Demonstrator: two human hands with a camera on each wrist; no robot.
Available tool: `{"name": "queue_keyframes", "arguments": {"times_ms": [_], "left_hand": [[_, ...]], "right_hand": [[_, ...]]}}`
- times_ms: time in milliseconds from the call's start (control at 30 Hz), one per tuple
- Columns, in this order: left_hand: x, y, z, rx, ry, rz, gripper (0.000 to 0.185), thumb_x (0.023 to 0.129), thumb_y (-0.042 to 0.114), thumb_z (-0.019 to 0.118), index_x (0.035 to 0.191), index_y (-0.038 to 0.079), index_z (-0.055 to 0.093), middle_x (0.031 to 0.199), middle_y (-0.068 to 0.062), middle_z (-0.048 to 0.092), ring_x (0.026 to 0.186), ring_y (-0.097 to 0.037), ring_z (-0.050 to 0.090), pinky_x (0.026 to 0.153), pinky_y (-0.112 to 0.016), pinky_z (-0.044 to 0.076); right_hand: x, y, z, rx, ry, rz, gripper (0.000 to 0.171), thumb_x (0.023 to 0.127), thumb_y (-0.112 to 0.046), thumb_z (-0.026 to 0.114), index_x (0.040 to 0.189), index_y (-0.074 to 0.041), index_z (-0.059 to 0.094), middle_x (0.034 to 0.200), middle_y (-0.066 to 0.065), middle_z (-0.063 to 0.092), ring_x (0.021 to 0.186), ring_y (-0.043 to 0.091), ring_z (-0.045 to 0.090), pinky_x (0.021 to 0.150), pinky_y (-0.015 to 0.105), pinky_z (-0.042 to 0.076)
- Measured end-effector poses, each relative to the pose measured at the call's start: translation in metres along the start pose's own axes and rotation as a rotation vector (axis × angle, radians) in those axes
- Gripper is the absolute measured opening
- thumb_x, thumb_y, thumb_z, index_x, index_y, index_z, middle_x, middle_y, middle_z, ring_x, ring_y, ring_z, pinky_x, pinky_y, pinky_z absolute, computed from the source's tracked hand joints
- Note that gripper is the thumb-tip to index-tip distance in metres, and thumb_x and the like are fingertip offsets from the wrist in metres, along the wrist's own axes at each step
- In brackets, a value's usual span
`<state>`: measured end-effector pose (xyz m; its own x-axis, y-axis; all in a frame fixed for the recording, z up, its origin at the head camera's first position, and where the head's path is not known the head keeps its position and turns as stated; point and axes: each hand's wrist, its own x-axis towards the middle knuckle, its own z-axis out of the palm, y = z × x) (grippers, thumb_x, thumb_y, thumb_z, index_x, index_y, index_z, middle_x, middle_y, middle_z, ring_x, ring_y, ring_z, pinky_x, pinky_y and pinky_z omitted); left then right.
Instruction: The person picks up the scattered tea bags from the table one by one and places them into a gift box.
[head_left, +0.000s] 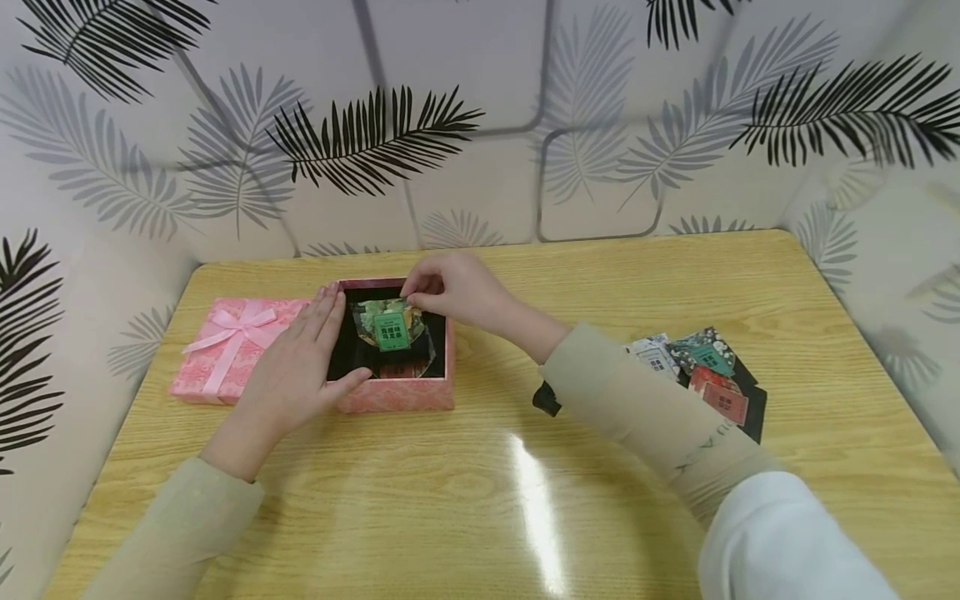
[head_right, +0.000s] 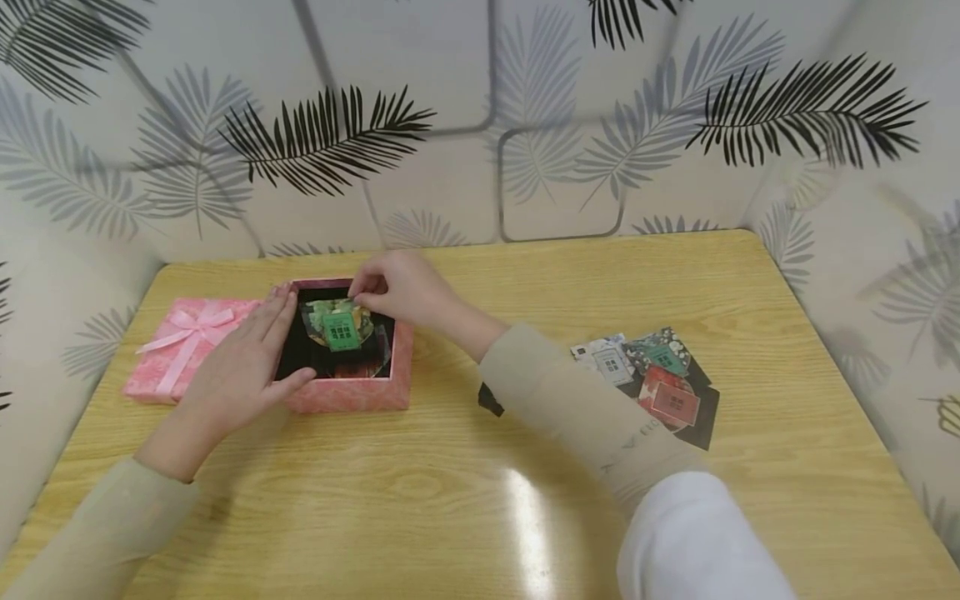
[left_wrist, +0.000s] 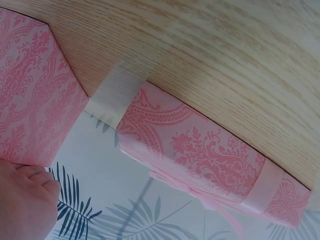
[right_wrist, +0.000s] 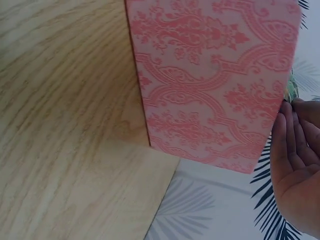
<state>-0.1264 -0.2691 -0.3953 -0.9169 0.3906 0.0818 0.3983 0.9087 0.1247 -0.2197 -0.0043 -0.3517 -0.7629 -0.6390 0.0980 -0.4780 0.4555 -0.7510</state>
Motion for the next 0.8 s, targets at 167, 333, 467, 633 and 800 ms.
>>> {"name": "queue_keyframes", "arguments": {"times_ms": [167, 333, 467, 633, 800], "left_hand": [[0.0, -0.001, 0.001, 0.002, 0.0, -0.001, 0.103, 0.099, 0.052, 0.066, 0.167, -0.006, 0.016, 0.177, -0.024, 0.015, 0.164, -0.043, 0.022, 0.131, -0.058, 0.029], [-0.001, -0.001, 0.001, 0.001, 0.003, -0.001, 0.103, 0.099, 0.055, 0.065, 0.167, -0.006, 0.017, 0.177, -0.023, 0.015, 0.164, -0.042, 0.022, 0.131, -0.057, 0.029], [-0.001, -0.001, 0.001, 0.001, -0.003, 0.002, 0.103, 0.1, 0.057, 0.062, 0.167, -0.006, 0.017, 0.177, -0.024, 0.015, 0.164, -0.042, 0.021, 0.132, -0.057, 0.028], [0.0, -0.001, 0.001, 0.0, -0.004, 0.007, 0.102, 0.101, 0.059, 0.06, 0.167, -0.006, 0.017, 0.177, -0.024, 0.015, 0.164, -0.042, 0.02, 0.132, -0.057, 0.027], [0.0, -0.002, 0.002, 0.0, 0.001, 0.006, 0.102, 0.101, 0.061, 0.058, 0.167, -0.006, 0.017, 0.177, -0.024, 0.016, 0.164, -0.042, 0.021, 0.132, -0.057, 0.027]], "right_hand": [[0.0, 0.004, 0.008, -0.047, -0.033, 0.002, 0.011, 0.102, -0.009, 0.071, 0.106, -0.007, 0.08, 0.104, 0.007, 0.081, 0.093, 0.019, 0.075, 0.087, 0.027, 0.061], [-0.001, 0.004, 0.013, -0.137, -0.032, -0.026, 0.011, 0.102, -0.011, 0.071, 0.105, -0.009, 0.081, 0.102, 0.006, 0.082, 0.092, 0.018, 0.075, 0.085, 0.028, 0.061], [-0.002, 0.002, 0.017, -0.236, -0.031, -0.048, 0.011, 0.103, -0.013, 0.071, 0.107, -0.01, 0.081, 0.102, 0.004, 0.082, 0.091, 0.016, 0.076, 0.085, 0.028, 0.062], [-0.003, 0.0, 0.021, -0.35, -0.036, -0.07, 0.012, 0.103, -0.016, 0.071, 0.107, -0.012, 0.081, 0.104, 0.002, 0.082, 0.092, 0.014, 0.076, 0.087, 0.03, 0.062], [-0.003, 0.0, 0.025, -0.473, -0.055, -0.111, 0.012, 0.103, -0.017, 0.07, 0.104, -0.014, 0.082, 0.102, 0.0, 0.081, 0.087, 0.014, 0.073, 0.084, 0.032, 0.062]]}}
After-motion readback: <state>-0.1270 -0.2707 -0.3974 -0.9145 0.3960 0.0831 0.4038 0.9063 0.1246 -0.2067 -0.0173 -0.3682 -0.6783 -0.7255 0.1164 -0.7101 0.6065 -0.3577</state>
